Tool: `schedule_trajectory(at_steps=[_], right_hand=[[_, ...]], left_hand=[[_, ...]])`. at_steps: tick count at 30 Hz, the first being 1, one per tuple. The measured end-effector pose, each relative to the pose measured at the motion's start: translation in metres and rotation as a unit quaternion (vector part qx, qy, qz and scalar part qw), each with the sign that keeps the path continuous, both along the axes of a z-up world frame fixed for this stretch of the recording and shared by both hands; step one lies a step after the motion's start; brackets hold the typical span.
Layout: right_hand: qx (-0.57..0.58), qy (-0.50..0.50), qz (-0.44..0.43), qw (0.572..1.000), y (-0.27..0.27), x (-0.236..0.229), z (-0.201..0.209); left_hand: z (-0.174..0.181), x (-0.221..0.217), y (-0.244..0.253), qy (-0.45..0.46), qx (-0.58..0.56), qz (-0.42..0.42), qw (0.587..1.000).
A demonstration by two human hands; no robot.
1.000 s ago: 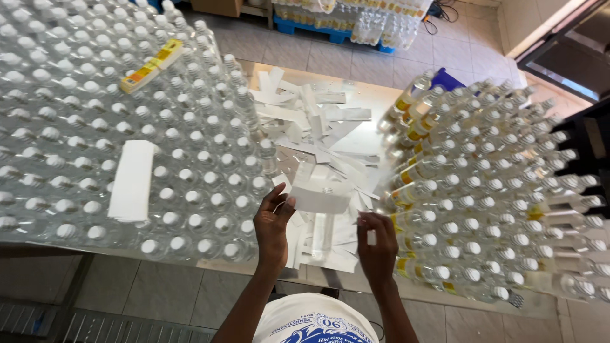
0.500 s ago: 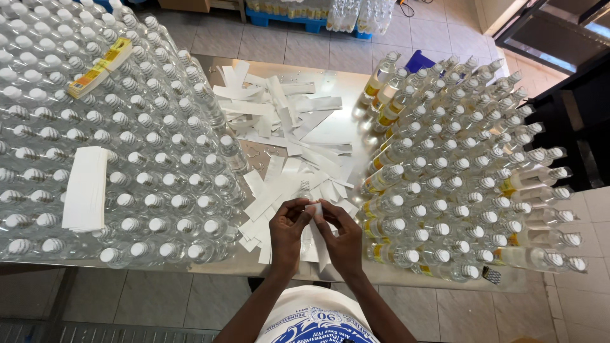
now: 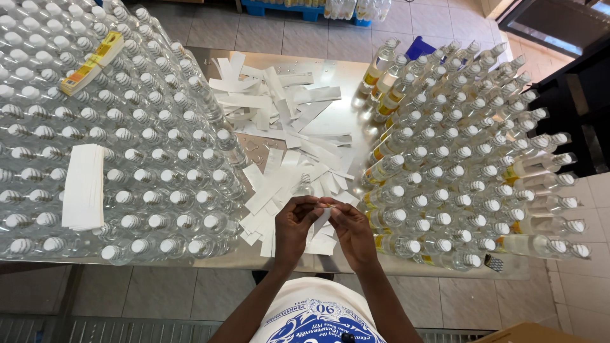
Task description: The person repeatedly picks up clear plastic bottles, applies yellow labels to them by hand, and places the labeled bottles into a growing stack on the right side of the table. The process is performed one at a time in a repetitive loop.
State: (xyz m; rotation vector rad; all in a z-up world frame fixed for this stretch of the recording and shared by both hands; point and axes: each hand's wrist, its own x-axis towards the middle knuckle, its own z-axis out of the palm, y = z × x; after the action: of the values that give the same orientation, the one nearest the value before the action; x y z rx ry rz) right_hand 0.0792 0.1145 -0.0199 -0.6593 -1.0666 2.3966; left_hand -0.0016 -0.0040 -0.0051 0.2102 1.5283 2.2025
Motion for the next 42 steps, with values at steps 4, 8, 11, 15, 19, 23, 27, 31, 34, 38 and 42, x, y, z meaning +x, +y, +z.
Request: schedule_trajectory(at_steps=[4, 8, 11, 15, 19, 23, 27, 31, 34, 38, 42], right_hand=[[-0.012, 0.011, -0.024, 1.000, 0.004, 0.008, -0.020], [0.138, -0.115, -0.038, 0.983, 0.003, 0.031, -0.037], [0.267, -0.244, 0.099, 0.927, 0.008, 0.047, -0.014], [0.307, -0.176, 0.021, 0.935, 0.018, 0.042, 0.027], [0.367, -0.178, 0.065, 0.911, 0.013, 0.016, 0.042], [0.328, -0.155, 0.084, 0.928, 0.004, 0.007, 0.025], [0.280, -0.143, 0.000, 0.949, -0.004, 0.008, 0.024], [0.265, -0.131, -0.023, 0.955, -0.015, 0.007, 0.018], [0.307, -0.089, -0.011, 0.947, -0.024, 0.007, 0.024], [0.357, -0.056, 0.004, 0.933, -0.028, 0.004, 0.034], [0.334, -0.053, 0.024, 0.941, -0.033, 0.005, 0.025]], left_hand=[[-0.010, -0.010, -0.009, 0.016, -0.008, 0.004, 1.000], [-0.002, -0.023, -0.016, 0.019, 0.001, 0.092, 0.996], [0.015, -0.028, -0.024, 0.033, 0.009, 0.113, 0.993], [0.000, -0.034, -0.027, 0.107, -0.028, 0.009, 0.994], [-0.004, -0.028, -0.025, 0.114, -0.006, -0.050, 0.992], [0.006, -0.028, -0.026, 0.117, -0.036, -0.027, 0.992], [0.004, -0.022, -0.037, 0.172, -0.113, 0.089, 0.974], [0.001, 0.003, -0.039, 0.077, -0.006, -0.044, 0.996], [0.016, 0.015, -0.034, 0.127, -0.021, -0.166, 0.978], [0.036, 0.011, -0.029, 0.063, 0.035, -0.106, 0.992], [0.023, 0.008, -0.027, 0.030, -0.007, -0.037, 0.999]])
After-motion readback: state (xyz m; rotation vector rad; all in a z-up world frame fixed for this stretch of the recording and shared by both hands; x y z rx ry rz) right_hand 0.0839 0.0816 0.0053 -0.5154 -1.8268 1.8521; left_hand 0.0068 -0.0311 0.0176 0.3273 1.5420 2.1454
